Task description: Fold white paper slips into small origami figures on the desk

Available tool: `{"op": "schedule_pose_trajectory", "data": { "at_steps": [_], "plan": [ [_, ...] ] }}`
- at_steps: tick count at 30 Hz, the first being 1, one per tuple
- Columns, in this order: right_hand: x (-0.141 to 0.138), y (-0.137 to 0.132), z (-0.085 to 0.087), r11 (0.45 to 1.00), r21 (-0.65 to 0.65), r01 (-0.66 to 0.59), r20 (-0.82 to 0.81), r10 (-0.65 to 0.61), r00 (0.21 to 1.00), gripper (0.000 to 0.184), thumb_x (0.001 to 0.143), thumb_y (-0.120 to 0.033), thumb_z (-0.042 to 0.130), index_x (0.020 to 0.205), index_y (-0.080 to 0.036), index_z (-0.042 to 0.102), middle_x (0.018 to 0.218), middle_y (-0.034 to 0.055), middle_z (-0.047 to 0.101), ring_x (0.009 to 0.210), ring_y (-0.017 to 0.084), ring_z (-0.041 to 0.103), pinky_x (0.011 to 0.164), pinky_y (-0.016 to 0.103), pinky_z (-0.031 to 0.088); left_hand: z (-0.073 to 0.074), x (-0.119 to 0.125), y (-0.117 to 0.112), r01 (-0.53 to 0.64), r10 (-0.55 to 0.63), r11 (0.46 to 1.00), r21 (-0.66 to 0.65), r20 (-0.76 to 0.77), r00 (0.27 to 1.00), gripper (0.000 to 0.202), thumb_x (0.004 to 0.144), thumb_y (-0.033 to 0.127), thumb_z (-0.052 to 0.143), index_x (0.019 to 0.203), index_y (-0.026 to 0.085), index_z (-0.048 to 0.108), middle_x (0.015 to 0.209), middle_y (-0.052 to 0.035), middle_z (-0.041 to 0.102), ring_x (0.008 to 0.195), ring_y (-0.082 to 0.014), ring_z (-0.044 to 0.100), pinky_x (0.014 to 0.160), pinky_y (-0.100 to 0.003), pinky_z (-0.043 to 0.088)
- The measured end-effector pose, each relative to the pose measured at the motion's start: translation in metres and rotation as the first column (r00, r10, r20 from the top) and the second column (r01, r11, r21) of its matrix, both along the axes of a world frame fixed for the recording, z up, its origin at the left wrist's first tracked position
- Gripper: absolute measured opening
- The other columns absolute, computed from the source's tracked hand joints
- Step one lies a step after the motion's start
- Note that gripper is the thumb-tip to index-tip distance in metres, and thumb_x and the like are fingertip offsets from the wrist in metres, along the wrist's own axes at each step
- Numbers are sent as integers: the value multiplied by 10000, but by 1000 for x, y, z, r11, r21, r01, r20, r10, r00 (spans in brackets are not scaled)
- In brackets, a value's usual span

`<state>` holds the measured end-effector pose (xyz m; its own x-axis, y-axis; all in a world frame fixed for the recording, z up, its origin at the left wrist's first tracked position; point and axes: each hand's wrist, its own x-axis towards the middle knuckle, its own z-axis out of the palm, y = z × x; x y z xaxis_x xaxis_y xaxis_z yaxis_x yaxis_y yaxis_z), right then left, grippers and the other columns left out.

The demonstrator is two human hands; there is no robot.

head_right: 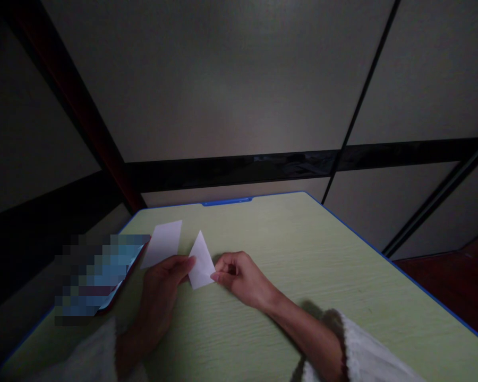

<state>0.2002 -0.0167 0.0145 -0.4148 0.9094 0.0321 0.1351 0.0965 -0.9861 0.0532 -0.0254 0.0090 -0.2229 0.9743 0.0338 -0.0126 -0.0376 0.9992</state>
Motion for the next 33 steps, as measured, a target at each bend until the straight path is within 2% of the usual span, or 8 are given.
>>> {"op": "schedule_pose_trajectory", "data": {
  "at_steps": [7,12,16,19,23,26,29,33],
  "plan": [
    [-4,1,-1,999,-30,-10,-165,5,986,286,691,-394,487,691,-109,513,593,-10,472,536,71,420,508,198,313,-2,2,5,-62,62,998,-9,211,975,143,509,235,651,569,113,607,491,21,575,511,-108,516,521,-213,422],
    [-8,-3,0,991,8,137,-149,-134,980,269,670,-354,524,557,-114,481,483,-33,437,435,52,360,434,188,258,3,9,1,52,-29,997,-58,342,939,112,486,175,665,559,118,601,499,17,604,514,-113,548,534,-221,447],
    [-3,0,-1,964,26,266,-231,-253,940,264,690,-326,492,521,-128,450,445,-51,382,429,49,321,423,185,229,5,11,-3,220,-187,972,-82,293,938,85,548,193,638,593,127,608,543,6,622,533,-113,562,505,-201,435],
    [0,2,-5,990,-63,130,-296,-143,945,235,665,-297,497,507,-138,425,421,-64,338,402,45,285,396,180,195,3,11,-6,385,-347,918,-94,280,895,105,592,215,607,637,120,609,556,-2,619,538,-118,556,482,-200,412],
    [0,0,-8,984,-152,-95,-343,37,939,188,607,-235,514,476,-135,424,380,-74,313,360,33,236,361,172,140,1,12,-10,404,-327,906,-130,393,859,91,569,211,617,608,143,572,508,32,584,519,-119,538,503,-224,401],
    [0,0,-3,966,-233,-114,-448,-3,894,170,564,-217,510,451,-142,407,362,-76,309,342,31,234,346,166,147,3,13,-10,402,-291,904,-146,479,828,85,553,184,614,608,150,558,516,30,598,526,-127,546,505,-235,405],
    [4,0,4,945,-305,-116,-533,-69,843,152,533,-204,502,445,-147,392,379,-67,342,346,39,286,344,163,196,5,13,-10,475,-375,873,-110,471,799,88,576,212,593,574,129,561,483,3,599,474,-124,541,454,-223,385],
    [13,2,4,905,-337,-261,-489,69,869,120,515,-173,495,434,-130,418,399,-47,397,360,47,350,353,163,241,4,12,-14,546,-474,828,-125,363,802,118,565,255,589,564,139,566,482,0,599,439,-140,541,454,-252,393]
  ]
}}
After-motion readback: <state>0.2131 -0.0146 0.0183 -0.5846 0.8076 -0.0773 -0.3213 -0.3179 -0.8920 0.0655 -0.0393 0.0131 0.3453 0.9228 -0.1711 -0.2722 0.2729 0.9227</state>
